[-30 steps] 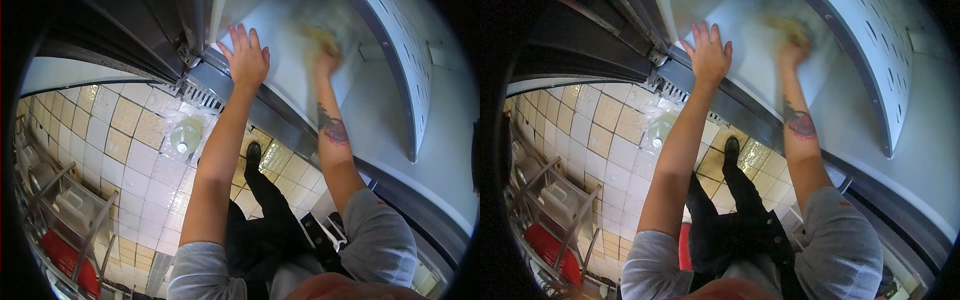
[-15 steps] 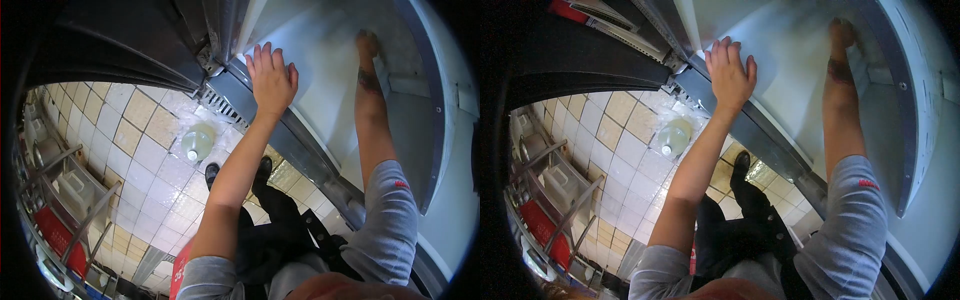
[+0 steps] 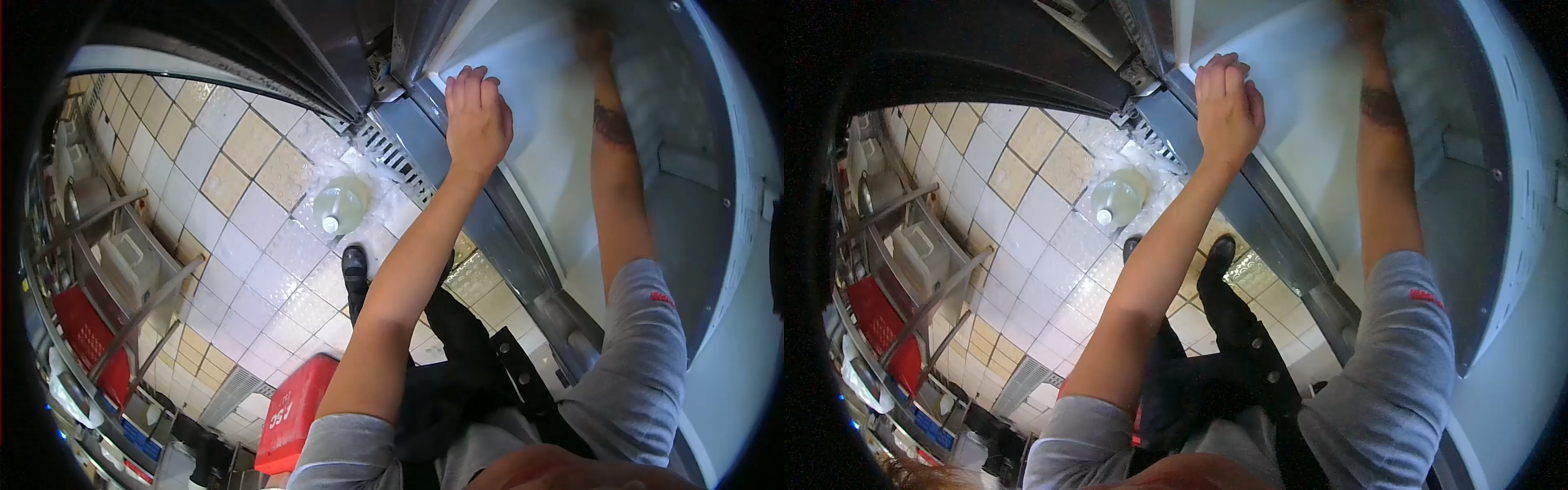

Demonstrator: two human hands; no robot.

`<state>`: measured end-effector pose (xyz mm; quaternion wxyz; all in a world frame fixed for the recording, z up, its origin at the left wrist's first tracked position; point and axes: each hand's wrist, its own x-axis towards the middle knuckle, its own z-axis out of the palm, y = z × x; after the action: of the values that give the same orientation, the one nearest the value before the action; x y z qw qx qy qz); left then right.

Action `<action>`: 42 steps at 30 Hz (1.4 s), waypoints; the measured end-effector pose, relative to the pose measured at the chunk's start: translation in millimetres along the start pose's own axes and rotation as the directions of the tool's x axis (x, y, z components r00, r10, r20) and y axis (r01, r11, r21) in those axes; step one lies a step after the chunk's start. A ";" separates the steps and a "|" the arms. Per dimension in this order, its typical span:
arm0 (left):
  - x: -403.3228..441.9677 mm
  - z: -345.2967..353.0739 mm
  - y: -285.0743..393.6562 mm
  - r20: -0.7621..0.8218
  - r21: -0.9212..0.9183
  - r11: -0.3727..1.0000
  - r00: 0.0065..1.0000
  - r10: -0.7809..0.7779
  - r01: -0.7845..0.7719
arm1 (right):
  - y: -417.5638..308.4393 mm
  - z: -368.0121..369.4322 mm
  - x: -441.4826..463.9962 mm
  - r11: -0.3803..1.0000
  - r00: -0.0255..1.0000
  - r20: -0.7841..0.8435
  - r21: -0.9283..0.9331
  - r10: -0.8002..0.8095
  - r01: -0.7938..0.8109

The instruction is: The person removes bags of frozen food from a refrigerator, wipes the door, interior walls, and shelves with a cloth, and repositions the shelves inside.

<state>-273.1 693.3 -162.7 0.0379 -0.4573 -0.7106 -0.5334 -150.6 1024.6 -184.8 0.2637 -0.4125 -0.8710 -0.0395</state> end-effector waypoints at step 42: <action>-71.8 -167.3 -74.0 0.764 -0.572 -0.250 0.396 -0.510 0.782 | -384.7 -179.2 -190.3 0.591 0.796 0.602 0.623 0.057 -0.513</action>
<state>-355.2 516.0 -183.4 -0.6120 0.0225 -0.3681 -0.6996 -259.6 587.9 -67.5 0.1676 -0.3966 -0.7591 0.4883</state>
